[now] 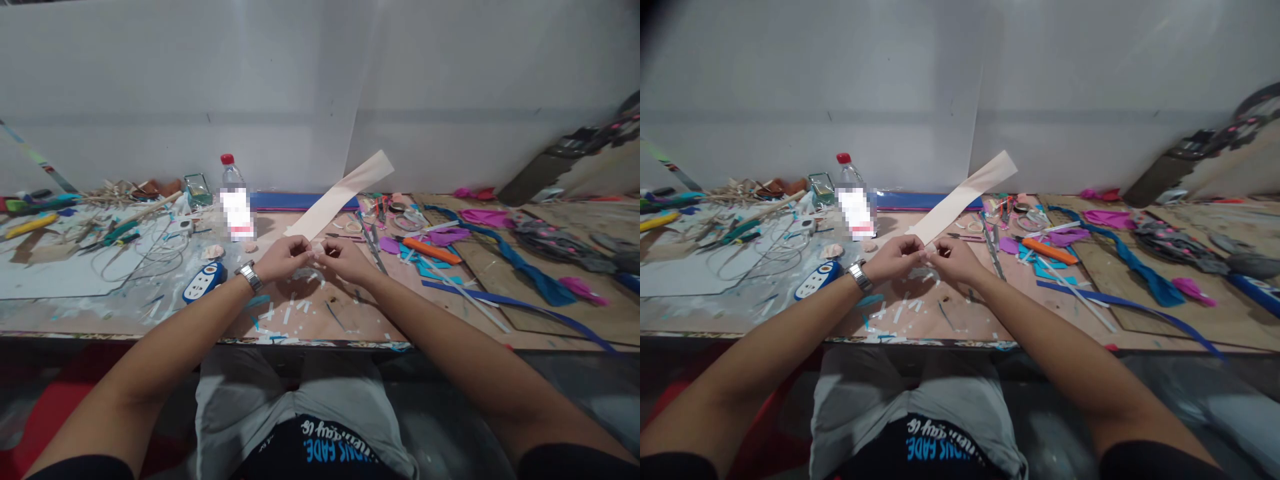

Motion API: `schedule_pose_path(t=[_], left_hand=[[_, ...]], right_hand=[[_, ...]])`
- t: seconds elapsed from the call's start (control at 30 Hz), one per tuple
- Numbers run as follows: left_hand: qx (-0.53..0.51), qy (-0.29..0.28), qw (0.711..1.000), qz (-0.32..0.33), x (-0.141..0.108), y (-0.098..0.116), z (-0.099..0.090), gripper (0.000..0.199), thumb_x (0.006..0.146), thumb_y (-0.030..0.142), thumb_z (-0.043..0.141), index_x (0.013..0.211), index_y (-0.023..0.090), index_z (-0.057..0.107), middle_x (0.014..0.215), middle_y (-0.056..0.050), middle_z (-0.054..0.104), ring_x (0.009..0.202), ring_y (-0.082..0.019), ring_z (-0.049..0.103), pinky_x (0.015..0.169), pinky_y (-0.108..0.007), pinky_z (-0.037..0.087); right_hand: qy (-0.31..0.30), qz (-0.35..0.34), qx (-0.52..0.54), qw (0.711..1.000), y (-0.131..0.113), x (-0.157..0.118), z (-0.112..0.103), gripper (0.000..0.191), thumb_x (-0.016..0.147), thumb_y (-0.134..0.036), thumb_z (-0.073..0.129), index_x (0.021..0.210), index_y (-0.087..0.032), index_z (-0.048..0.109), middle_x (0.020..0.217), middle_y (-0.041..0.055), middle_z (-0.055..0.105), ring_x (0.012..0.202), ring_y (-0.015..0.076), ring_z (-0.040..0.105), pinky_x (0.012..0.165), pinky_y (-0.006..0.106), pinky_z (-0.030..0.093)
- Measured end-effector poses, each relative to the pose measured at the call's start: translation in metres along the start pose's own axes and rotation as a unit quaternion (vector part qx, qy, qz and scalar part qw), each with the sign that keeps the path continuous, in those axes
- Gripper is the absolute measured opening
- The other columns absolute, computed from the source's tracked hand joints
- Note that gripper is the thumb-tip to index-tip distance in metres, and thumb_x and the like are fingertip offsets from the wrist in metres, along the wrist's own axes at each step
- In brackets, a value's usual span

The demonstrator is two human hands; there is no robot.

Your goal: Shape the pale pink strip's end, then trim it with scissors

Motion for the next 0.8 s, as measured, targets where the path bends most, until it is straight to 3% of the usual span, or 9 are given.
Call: schedule_pose_path(t=[0.27, 0.53, 0.8], left_hand=[[0.0, -0.005, 1.0, 0.004, 0.001, 0.002, 0.0, 0.034, 0.091, 0.046, 0.061, 0.083, 0.014, 0.064, 0.073, -0.002, 0.06, 0.064, -0.011, 0.048, 0.059, -0.023, 0.036], [-0.042, -0.006, 0.999, -0.01, 0.002, 0.0, 0.001, 0.037, 0.09, 0.049, 0.063, 0.086, 0.013, 0.066, 0.077, -0.004, 0.063, 0.067, -0.012, 0.052, 0.062, -0.024, 0.039], [-0.086, 0.006, 0.996, -0.033, 0.004, -0.008, -0.001, 0.025, 0.088, 0.038, 0.063, 0.084, 0.014, 0.064, 0.075, -0.002, 0.062, 0.069, -0.012, 0.054, 0.065, -0.024, 0.042]], right_hand=[[0.035, -0.039, 0.011, 0.999, 0.0, 0.002, -0.006, 0.028, 0.08, -0.045, 0.073, 0.081, -0.017, 0.068, 0.074, 0.0025, 0.066, 0.067, 0.0146, 0.057, 0.061, 0.026, 0.045], [0.055, -0.067, -0.006, 0.996, -0.009, -0.001, -0.008, 0.035, 0.081, -0.052, 0.075, 0.084, -0.017, 0.07, 0.075, 0.0031, 0.068, 0.067, 0.015, 0.058, 0.062, 0.028, 0.047], [0.06, -0.134, -0.099, 0.984, -0.024, -0.006, -0.01, 0.014, 0.087, -0.031, 0.068, 0.086, -0.018, 0.072, 0.081, 0.0047, 0.07, 0.072, 0.0168, 0.061, 0.066, 0.03, 0.047]])
Point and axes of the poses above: each hand's wrist, its own x-axis towards the middle knuckle, its own z-axis out of the palm, y = z × x, the point moved 5 cm from there along x, towards the middle knuckle
